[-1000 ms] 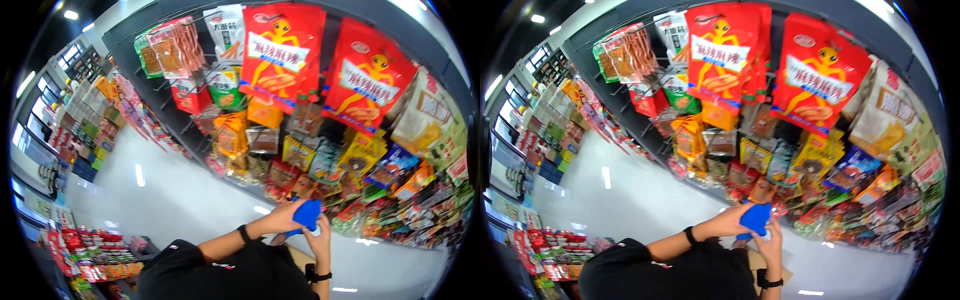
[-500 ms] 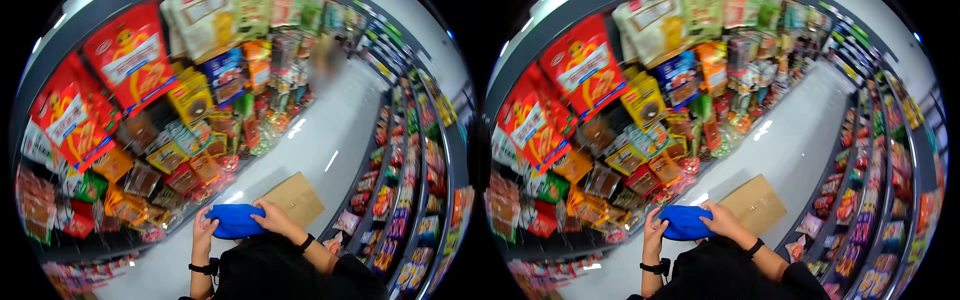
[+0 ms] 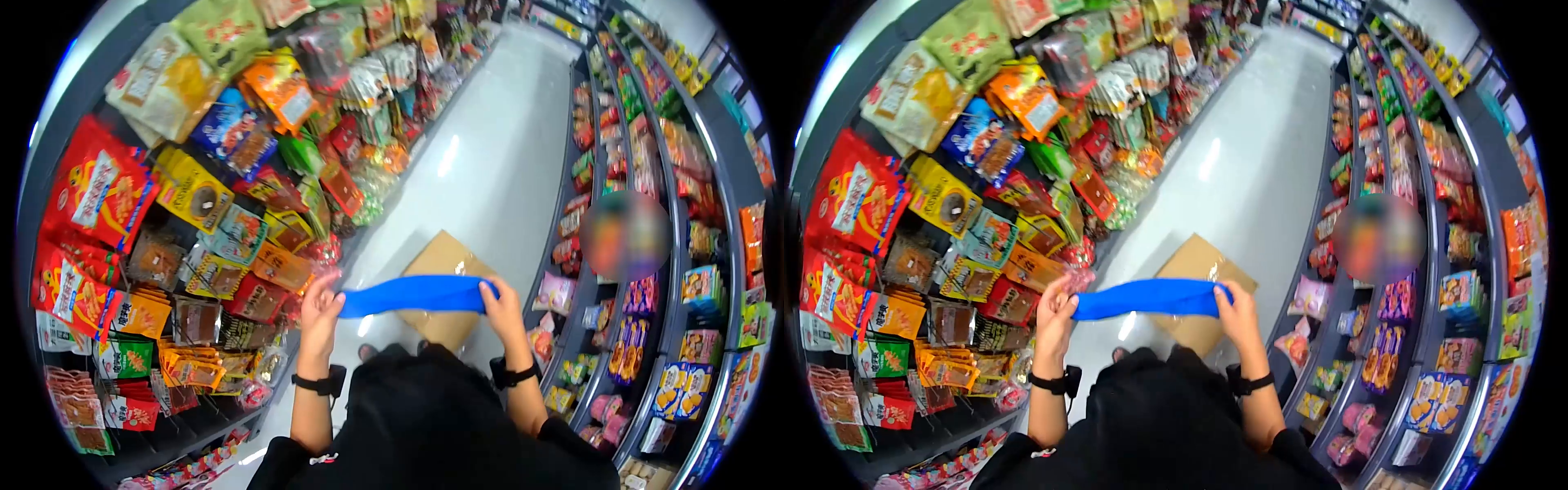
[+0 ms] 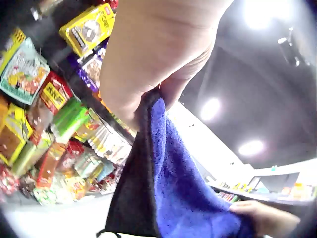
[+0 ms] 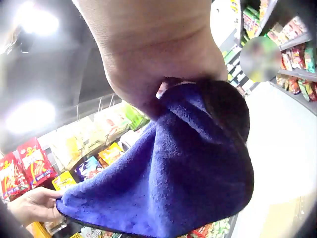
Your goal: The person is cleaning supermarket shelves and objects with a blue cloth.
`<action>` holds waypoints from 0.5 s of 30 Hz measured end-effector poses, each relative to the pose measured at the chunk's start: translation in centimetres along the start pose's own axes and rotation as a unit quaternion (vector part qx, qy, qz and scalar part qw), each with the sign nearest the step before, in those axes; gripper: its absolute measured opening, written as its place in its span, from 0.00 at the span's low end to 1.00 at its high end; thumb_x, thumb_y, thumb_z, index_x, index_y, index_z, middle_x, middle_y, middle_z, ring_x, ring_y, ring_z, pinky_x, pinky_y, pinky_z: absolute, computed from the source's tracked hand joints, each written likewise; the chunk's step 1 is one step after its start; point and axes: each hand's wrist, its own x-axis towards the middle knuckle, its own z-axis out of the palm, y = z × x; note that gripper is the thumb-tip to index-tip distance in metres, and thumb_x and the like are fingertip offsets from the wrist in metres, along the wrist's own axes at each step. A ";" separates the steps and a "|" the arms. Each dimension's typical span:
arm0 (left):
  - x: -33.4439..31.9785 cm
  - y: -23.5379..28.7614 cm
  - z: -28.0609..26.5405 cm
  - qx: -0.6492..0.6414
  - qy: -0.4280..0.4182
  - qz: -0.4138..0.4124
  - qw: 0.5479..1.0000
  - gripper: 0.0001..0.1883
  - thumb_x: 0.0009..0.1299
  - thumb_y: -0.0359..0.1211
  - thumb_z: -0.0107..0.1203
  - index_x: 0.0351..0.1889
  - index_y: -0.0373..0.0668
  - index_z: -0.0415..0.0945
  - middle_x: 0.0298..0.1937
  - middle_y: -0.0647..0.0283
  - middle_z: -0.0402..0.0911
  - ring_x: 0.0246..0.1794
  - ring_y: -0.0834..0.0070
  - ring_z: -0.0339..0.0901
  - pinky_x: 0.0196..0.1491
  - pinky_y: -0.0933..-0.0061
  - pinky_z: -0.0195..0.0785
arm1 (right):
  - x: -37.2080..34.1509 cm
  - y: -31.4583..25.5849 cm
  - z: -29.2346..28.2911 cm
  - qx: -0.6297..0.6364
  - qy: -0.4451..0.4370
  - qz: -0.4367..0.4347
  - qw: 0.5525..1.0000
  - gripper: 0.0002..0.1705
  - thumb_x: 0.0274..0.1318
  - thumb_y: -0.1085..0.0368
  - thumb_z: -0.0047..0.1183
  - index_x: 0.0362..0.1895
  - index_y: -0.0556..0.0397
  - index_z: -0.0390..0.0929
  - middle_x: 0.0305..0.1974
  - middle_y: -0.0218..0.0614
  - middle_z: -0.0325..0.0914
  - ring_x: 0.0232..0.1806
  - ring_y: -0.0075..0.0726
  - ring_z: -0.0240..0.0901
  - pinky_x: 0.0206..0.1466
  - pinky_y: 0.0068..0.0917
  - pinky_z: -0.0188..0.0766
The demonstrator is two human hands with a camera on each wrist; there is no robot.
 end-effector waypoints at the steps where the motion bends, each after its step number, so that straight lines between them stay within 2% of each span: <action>1: 0.3 0.0 2.4 -0.027 -0.001 0.007 1.000 0.23 0.73 0.19 0.62 0.66 0.38 0.79 0.36 0.79 0.65 0.36 0.88 0.62 0.43 0.84 0.57 | 0.0 3.1 -0.7 0.032 0.021 -0.019 0.999 0.13 0.73 0.63 0.60 0.52 0.60 0.85 0.36 0.50 0.87 0.38 0.37 0.86 0.45 0.36 0.79; 3: 0.2 0.6 7.2 -0.032 -0.019 -0.001 0.999 0.21 0.73 0.18 0.61 0.64 0.39 0.79 0.40 0.75 0.69 0.38 0.87 0.66 0.44 0.84 0.62 | 0.1 4.7 -3.1 0.056 0.035 0.025 0.997 0.13 0.73 0.63 0.60 0.49 0.62 0.84 0.37 0.47 0.88 0.40 0.34 0.85 0.46 0.35 0.78; 6: 0.8 -1.6 10.6 0.058 -0.022 -0.015 0.998 0.17 0.74 0.18 0.60 0.60 0.39 0.79 0.42 0.72 0.72 0.42 0.87 0.70 0.45 0.83 0.65 | 0.6 8.1 -4.7 0.050 0.034 0.063 0.996 0.12 0.71 0.64 0.62 0.49 0.62 0.85 0.39 0.47 0.89 0.42 0.35 0.85 0.48 0.34 0.79; 7: 1.0 -2.2 10.9 0.100 -0.036 -0.032 0.994 0.14 0.76 0.18 0.59 0.58 0.38 0.79 0.46 0.68 0.77 0.46 0.84 0.76 0.49 0.81 0.69 | 0.7 8.7 -5.4 0.035 0.034 0.074 0.996 0.12 0.70 0.65 0.63 0.49 0.62 0.85 0.40 0.47 0.89 0.42 0.37 0.85 0.49 0.34 0.79; 8: 1.1 -2.7 11.1 0.101 -0.046 -0.038 0.993 0.14 0.76 0.18 0.59 0.58 0.38 0.79 0.46 0.68 0.77 0.46 0.84 0.76 0.49 0.81 0.69 | 0.7 9.1 -5.9 0.033 0.041 0.083 0.995 0.12 0.70 0.65 0.63 0.49 0.62 0.85 0.40 0.47 0.89 0.42 0.37 0.85 0.49 0.34 0.79; 10: 2.1 -3.3 12.3 0.150 -0.065 -0.027 0.986 0.14 0.76 0.19 0.58 0.58 0.37 0.79 0.51 0.64 0.81 0.49 0.78 0.80 0.54 0.77 0.72 | 0.6 9.5 -6.1 0.056 0.082 0.044 0.994 0.11 0.66 0.67 0.66 0.47 0.62 0.86 0.42 0.47 0.88 0.42 0.40 0.86 0.48 0.35 0.79; 11: 2.8 -2.9 12.9 0.131 -0.070 -0.049 0.988 0.13 0.76 0.20 0.59 0.58 0.36 0.80 0.51 0.62 0.84 0.51 0.76 0.82 0.55 0.75 0.74 | 0.9 9.3 -6.1 0.053 0.092 0.035 0.994 0.11 0.64 0.68 0.67 0.46 0.61 0.86 0.42 0.46 0.88 0.42 0.42 0.86 0.47 0.35 0.80; 12: 3.6 -2.5 13.3 0.114 -0.075 -0.073 0.988 0.13 0.77 0.20 0.60 0.57 0.35 0.80 0.51 0.59 0.86 0.52 0.74 0.84 0.57 0.74 0.76 | 1.0 9.0 -6.3 0.065 0.088 0.068 0.992 0.11 0.63 0.68 0.68 0.45 0.60 0.86 0.40 0.46 0.87 0.41 0.44 0.86 0.47 0.37 0.80; 14: 6.1 -3.9 12.6 0.085 -0.101 -0.093 0.987 0.10 0.77 0.22 0.62 0.54 0.35 0.81 0.47 0.59 0.88 0.51 0.74 0.85 0.56 0.74 0.76 | 1.3 9.5 -5.4 0.054 0.099 0.071 0.991 0.11 0.61 0.67 0.68 0.44 0.59 0.86 0.39 0.46 0.85 0.40 0.48 0.85 0.46 0.39 0.79; 15: 8.5 -4.5 12.2 0.069 -0.139 -0.130 0.979 0.07 0.77 0.24 0.65 0.51 0.36 0.82 0.43 0.61 0.89 0.48 0.74 0.86 0.54 0.74 0.77 | 1.1 9.5 -4.4 0.055 0.145 0.099 0.983 0.11 0.61 0.67 0.68 0.44 0.59 0.86 0.39 0.46 0.85 0.40 0.48 0.85 0.46 0.39 0.79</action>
